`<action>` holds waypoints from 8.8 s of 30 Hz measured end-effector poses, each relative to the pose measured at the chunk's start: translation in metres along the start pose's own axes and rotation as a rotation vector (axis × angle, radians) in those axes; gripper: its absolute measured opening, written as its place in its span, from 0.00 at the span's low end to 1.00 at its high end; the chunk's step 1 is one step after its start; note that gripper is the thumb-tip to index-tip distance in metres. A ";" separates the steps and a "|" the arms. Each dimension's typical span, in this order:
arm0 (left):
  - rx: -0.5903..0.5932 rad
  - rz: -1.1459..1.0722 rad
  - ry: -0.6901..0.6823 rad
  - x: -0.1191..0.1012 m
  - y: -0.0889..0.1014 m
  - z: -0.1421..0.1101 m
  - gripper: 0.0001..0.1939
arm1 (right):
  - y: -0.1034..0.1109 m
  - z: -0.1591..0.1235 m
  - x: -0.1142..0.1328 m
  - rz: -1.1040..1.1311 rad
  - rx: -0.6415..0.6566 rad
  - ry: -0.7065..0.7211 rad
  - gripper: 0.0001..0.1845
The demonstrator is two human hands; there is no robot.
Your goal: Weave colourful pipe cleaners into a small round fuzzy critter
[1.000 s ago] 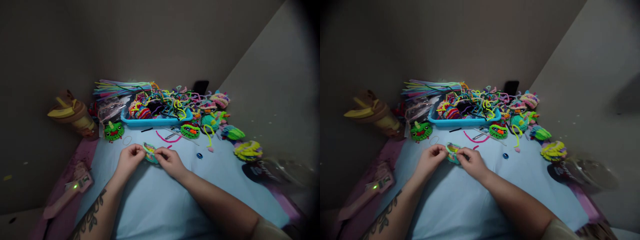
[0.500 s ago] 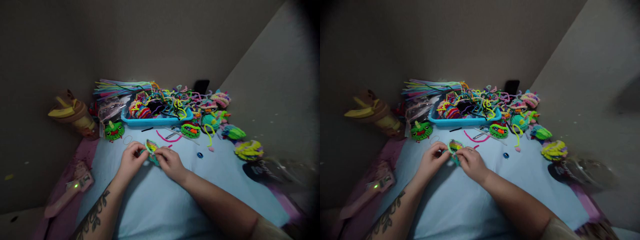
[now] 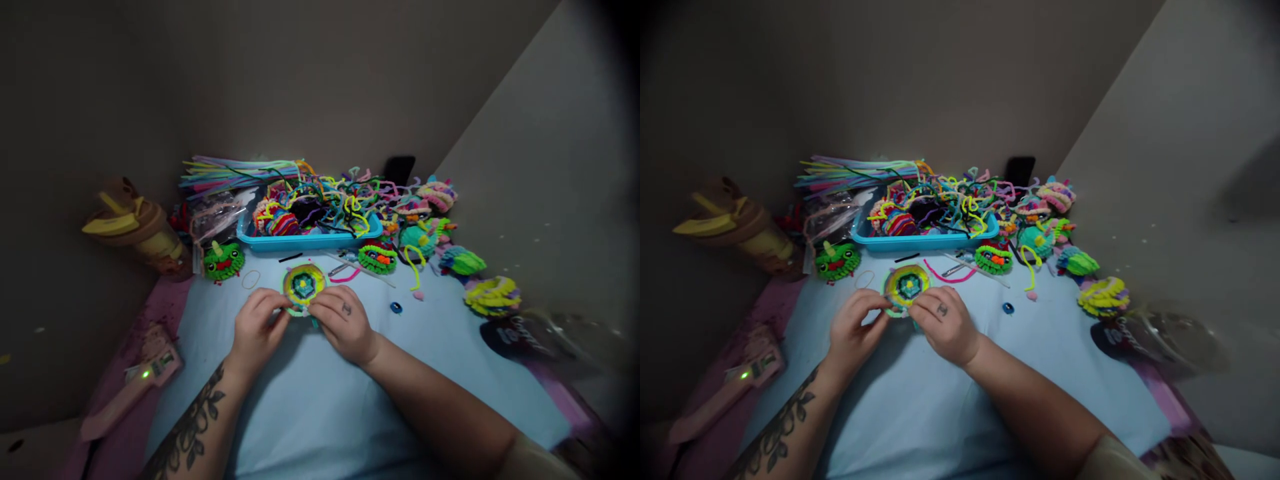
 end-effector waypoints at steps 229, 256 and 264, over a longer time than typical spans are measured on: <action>0.097 -0.235 0.597 0.017 -0.021 -0.004 0.10 | -0.037 -0.011 -0.017 0.838 0.399 -0.977 0.13; 0.062 -0.313 0.629 0.024 -0.020 -0.006 0.08 | -0.038 -0.019 -0.019 0.894 0.240 -0.921 0.05; 0.094 -0.342 0.608 0.022 -0.026 -0.008 0.10 | -0.032 -0.013 -0.018 0.801 0.222 -0.871 0.03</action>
Point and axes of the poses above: each hand's wrist, its own z-axis towards the middle knuckle, its own y-axis out of the back of the hand, x = y × z, the point moved 4 cm from there along z, towards the middle knuckle, and after that the axes turned 15 degrees about -z, right-handed, at the moved point
